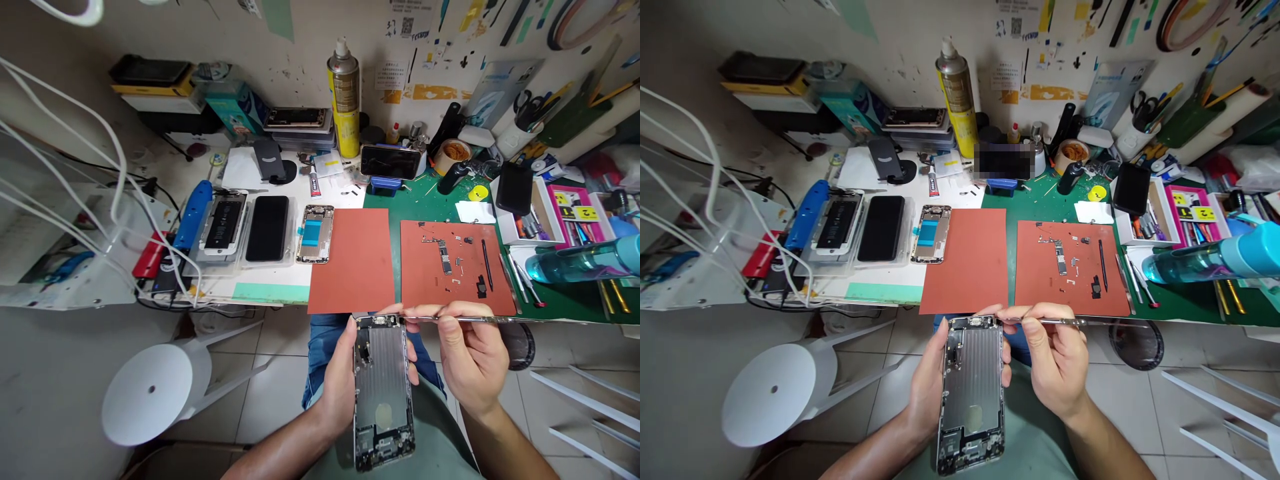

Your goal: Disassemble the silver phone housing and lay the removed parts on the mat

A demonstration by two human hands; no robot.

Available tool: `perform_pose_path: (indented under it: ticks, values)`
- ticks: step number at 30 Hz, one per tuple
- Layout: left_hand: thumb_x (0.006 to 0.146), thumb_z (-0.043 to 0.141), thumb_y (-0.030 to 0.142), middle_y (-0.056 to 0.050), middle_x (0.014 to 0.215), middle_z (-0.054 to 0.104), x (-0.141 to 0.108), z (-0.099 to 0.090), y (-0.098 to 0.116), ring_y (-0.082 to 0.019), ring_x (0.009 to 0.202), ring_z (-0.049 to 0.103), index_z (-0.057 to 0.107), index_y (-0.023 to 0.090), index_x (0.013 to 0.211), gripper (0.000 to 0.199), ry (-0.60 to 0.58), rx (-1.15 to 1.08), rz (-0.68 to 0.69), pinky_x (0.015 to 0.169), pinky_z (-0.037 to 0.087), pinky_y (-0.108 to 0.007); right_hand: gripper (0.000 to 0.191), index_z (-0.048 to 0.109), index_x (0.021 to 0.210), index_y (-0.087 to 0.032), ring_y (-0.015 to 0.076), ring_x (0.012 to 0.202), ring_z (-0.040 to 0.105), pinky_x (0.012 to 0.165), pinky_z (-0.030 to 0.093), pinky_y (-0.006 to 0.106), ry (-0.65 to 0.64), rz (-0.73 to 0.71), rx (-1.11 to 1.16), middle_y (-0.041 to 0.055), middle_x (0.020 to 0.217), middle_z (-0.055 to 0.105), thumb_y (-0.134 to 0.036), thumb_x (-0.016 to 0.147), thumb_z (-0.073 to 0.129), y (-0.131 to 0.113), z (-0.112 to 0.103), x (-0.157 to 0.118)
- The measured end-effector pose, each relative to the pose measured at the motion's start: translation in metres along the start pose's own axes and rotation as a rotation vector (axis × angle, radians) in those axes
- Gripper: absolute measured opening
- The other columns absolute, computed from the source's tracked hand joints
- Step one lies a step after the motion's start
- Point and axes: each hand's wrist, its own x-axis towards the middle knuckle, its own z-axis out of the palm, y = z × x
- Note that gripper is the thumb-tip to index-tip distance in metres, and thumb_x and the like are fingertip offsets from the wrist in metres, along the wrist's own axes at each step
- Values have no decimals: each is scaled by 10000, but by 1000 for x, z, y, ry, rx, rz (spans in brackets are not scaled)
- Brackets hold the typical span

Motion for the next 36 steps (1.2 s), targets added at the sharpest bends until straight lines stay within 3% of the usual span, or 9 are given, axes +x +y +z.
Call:
perform_pose_path:
  ticks: [3,9,16,27,36]
  values:
    - [1042,458,722,-129,1041,756,0,0,-2,-260,802,756,631,185,1477,712,6,9,9,739,553,-344,134,641,1127,-289,115,548,717,530,662,291,-20,-9,-22,2,1109,838,-184,1113,559,-1,2,2]
    - [1034,484,720,-129,1015,758,-1,-1,-3,-260,796,751,626,182,1477,712,30,22,12,741,555,-347,96,648,1103,-258,177,790,818,683,714,335,3,-24,-93,36,1061,844,-181,1099,591,5,-2,1]
    - [1020,512,723,-129,1001,757,0,1,-2,-260,789,747,629,180,1464,711,53,39,15,735,549,-343,188,612,1162,-282,80,478,650,395,602,241,-85,32,73,32,1188,817,-134,1121,505,7,1,0]
    - [994,540,751,-127,994,752,0,1,-2,-242,767,727,601,163,1498,777,87,54,-2,727,550,-331,152,610,1157,-273,78,501,634,395,604,255,-90,86,91,56,1212,805,-161,1125,513,8,-2,-5]
    - [988,547,758,-123,984,759,3,-2,-4,-247,770,743,640,162,1453,762,92,59,7,721,566,-332,138,621,1112,-263,94,502,664,389,597,241,-81,0,-79,36,1129,829,-153,1108,537,6,-2,2]
